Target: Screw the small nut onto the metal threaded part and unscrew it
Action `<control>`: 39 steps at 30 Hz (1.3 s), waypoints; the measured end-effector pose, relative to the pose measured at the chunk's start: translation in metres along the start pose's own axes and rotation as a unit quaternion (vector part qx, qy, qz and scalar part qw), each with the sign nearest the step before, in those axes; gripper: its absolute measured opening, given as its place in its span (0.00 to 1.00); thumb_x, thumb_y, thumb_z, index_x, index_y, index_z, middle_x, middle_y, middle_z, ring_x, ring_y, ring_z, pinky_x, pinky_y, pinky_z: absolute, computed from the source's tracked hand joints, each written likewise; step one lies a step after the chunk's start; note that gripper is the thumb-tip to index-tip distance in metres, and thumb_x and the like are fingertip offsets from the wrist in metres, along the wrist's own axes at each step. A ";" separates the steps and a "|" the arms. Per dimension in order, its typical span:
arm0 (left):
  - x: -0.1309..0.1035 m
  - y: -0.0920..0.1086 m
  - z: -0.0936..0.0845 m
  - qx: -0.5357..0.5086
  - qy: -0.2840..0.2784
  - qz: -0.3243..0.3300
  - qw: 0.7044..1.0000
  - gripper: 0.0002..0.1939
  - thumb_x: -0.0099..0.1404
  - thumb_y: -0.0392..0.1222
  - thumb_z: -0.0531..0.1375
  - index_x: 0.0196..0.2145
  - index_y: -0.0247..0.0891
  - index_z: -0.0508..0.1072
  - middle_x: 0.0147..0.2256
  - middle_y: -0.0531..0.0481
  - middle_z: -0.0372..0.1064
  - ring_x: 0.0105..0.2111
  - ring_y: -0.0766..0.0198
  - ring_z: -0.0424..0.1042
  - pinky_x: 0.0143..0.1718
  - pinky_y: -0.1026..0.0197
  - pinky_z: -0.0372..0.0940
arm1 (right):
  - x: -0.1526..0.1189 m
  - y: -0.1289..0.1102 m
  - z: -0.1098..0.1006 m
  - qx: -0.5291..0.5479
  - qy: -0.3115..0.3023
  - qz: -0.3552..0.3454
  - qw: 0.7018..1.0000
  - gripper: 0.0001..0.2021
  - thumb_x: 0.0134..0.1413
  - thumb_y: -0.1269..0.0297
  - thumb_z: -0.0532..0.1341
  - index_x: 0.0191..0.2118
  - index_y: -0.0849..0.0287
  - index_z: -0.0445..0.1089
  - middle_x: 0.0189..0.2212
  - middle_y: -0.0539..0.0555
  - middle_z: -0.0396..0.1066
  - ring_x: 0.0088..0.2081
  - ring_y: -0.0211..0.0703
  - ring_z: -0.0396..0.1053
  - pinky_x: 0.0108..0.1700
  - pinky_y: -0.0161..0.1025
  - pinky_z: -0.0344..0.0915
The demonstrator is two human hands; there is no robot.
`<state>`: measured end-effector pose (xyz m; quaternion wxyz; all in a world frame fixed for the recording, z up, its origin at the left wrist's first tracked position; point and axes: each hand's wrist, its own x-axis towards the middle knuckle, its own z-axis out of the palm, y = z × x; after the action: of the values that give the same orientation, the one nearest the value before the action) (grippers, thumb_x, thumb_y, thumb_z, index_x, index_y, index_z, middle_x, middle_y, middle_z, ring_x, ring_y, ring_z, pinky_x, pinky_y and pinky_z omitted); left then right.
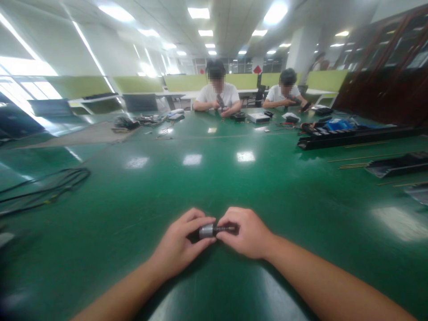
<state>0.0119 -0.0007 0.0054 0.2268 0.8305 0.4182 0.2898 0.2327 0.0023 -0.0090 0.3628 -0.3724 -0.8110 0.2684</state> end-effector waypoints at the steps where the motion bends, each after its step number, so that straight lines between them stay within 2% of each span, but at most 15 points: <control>1: 0.000 0.000 0.000 0.001 0.001 -0.002 1.000 0.14 0.61 0.42 0.65 0.46 0.45 0.76 0.41 0.47 0.69 0.41 0.59 0.70 0.42 0.59 0.66 | 0.000 0.000 0.000 -0.001 0.000 0.001 1.000 0.04 0.52 0.69 0.67 0.36 0.58 0.76 0.32 0.52 0.74 0.33 0.40 0.70 0.36 0.36 0.63; 24: -0.003 -0.004 0.001 0.019 0.000 -0.013 1.000 0.16 0.61 0.41 0.66 0.47 0.49 0.75 0.43 0.51 0.68 0.42 0.61 0.69 0.44 0.59 0.65 | 0.001 -0.003 -0.002 -0.003 0.001 0.005 1.000 0.03 0.52 0.70 0.67 0.35 0.59 0.77 0.30 0.51 0.74 0.32 0.39 0.69 0.35 0.35 0.62; 39: -0.002 -0.005 -0.001 0.018 0.014 -0.008 1.000 0.16 0.61 0.40 0.66 0.47 0.48 0.75 0.42 0.51 0.68 0.42 0.61 0.69 0.44 0.59 0.65 | -0.001 0.000 -0.004 -0.012 0.000 0.013 1.000 0.03 0.53 0.68 0.67 0.35 0.58 0.77 0.29 0.51 0.73 0.31 0.38 0.68 0.34 0.35 0.61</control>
<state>0.0070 0.0011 0.0026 0.2082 0.8268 0.4333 0.2920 0.2359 0.0026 -0.0073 0.3550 -0.3869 -0.8092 0.2635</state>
